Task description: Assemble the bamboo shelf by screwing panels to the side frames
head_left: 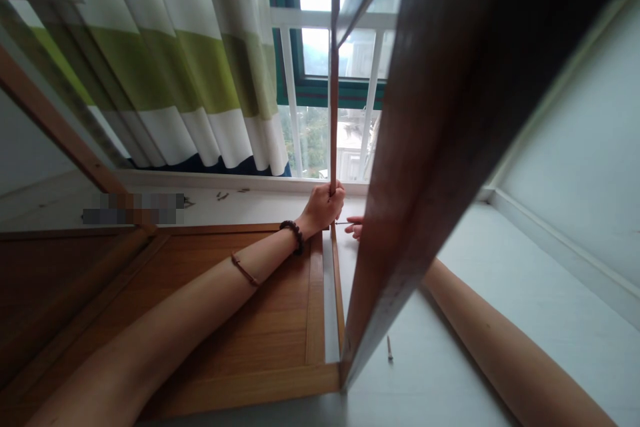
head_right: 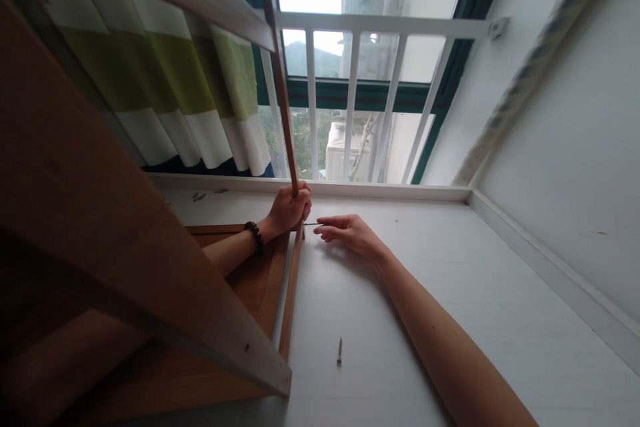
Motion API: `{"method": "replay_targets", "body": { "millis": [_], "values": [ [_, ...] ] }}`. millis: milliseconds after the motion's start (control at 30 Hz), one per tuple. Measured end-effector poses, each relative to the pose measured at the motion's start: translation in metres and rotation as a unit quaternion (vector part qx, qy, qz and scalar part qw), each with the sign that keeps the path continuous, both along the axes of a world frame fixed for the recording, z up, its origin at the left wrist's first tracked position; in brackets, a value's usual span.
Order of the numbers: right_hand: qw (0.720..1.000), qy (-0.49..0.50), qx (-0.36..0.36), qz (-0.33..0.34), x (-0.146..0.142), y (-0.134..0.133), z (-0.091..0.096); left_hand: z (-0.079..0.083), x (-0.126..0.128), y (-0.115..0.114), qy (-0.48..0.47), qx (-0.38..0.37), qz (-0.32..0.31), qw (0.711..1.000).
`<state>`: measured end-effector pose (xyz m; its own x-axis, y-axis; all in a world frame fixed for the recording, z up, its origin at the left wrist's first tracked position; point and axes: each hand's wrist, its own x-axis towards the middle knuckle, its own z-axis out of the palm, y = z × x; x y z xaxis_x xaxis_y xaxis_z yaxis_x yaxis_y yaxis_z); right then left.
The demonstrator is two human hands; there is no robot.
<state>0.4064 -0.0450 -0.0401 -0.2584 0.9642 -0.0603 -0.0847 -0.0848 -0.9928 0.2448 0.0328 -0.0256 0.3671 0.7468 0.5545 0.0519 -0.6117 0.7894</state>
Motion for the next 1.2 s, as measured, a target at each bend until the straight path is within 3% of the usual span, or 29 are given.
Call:
{"method": "replay_targets", "body": {
  "millis": [267, 533, 800, 967, 1100, 1200],
  "values": [
    [0.995, -0.021, -0.038, -0.085, -0.014, 0.013, -0.009, 0.000, 0.000, 0.000, 0.004, 0.002, 0.003, 1.000],
    [0.987, -0.019, -0.002, -0.159, -0.024, 0.020, -0.011, 0.001, 0.000, -0.001, 0.006, -0.010, 0.002, 1.000],
    [0.996, 0.078, 0.004, -0.030, -0.004, 0.016, -0.016, 0.002, 0.000, -0.003, 0.008, -0.009, 0.004, 1.000],
    [0.997, -0.020, 0.048, -0.061, -0.010, 0.023, -0.028, 0.002, 0.000, -0.002, 0.011, -0.003, 0.008, 1.000],
    [0.998, 0.037, 0.032, -0.037, -0.013, 0.021, -0.025, 0.002, 0.000, -0.002, 0.016, -0.004, 0.010, 1.000],
    [0.999, 0.024, 0.035, -0.027, -0.012, 0.019, -0.019, 0.003, -0.001, -0.003, 0.019, -0.001, 0.012, 1.000]
  ]
}}
